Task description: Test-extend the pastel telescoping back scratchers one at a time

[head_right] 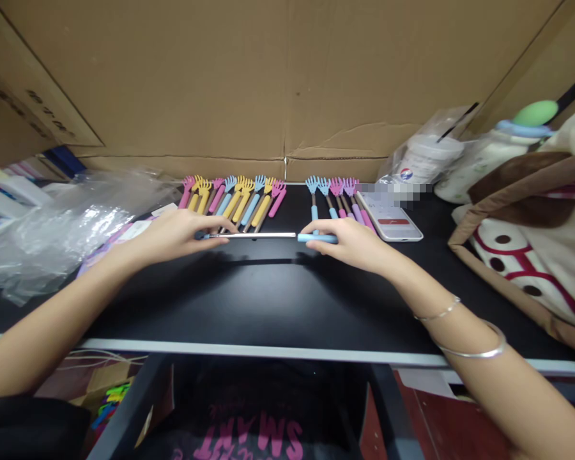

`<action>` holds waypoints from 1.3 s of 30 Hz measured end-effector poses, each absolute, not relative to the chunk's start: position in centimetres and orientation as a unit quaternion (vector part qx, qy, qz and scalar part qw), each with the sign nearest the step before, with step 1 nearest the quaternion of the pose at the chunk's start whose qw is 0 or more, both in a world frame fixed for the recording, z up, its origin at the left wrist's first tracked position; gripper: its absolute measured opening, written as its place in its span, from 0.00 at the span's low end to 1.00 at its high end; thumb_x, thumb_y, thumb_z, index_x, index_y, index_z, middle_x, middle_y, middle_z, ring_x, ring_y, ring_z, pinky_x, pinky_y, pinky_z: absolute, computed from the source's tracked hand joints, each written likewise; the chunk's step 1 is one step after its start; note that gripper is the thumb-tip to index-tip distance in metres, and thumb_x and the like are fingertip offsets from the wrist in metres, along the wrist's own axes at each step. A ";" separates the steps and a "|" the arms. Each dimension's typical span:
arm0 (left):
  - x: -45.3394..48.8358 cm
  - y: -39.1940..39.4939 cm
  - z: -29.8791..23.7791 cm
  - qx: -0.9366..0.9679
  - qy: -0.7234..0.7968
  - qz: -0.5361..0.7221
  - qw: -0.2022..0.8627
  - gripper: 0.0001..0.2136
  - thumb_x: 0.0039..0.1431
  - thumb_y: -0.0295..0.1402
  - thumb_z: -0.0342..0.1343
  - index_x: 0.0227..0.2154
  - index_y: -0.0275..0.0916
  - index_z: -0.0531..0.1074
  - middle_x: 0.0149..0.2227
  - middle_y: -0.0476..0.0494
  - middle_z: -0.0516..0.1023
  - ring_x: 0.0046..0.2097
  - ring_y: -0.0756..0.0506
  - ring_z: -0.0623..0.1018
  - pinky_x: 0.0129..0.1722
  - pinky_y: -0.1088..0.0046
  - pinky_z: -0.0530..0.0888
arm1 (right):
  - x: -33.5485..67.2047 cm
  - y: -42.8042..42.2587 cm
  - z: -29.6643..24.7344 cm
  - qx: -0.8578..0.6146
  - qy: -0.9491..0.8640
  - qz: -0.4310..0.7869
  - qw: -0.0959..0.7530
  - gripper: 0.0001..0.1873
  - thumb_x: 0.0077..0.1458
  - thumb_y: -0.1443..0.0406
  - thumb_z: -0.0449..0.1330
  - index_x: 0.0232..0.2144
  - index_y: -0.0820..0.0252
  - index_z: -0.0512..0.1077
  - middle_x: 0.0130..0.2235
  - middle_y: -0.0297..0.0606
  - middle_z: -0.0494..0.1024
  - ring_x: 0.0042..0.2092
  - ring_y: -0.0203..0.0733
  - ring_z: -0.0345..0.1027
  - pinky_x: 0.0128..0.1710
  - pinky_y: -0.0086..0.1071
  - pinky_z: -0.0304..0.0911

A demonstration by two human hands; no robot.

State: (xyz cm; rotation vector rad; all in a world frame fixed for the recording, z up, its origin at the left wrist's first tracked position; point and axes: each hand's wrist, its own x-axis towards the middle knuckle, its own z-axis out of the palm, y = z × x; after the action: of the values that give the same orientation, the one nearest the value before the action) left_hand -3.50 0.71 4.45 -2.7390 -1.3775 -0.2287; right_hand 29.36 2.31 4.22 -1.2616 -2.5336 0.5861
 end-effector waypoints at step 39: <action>-3.9 1.1 4.0 -0.901 -0.412 -0.132 0.016 0.20 0.68 0.45 0.42 0.49 0.45 0.76 0.35 0.47 0.83 0.29 0.48 0.77 0.31 0.76 0.66 | 29.2 1.6 3.4 -0.390 -0.890 -0.144 0.187 0.23 0.66 0.53 0.44 0.46 0.52 0.77 0.42 0.36 0.83 0.41 0.41 0.76 0.30 0.30 0.58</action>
State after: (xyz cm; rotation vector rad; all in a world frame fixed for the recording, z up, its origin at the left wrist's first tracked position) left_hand -3.90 1.09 4.00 -2.8036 -1.2820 -0.4094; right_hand 29.16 1.56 3.40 -1.0972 -2.5066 -0.4046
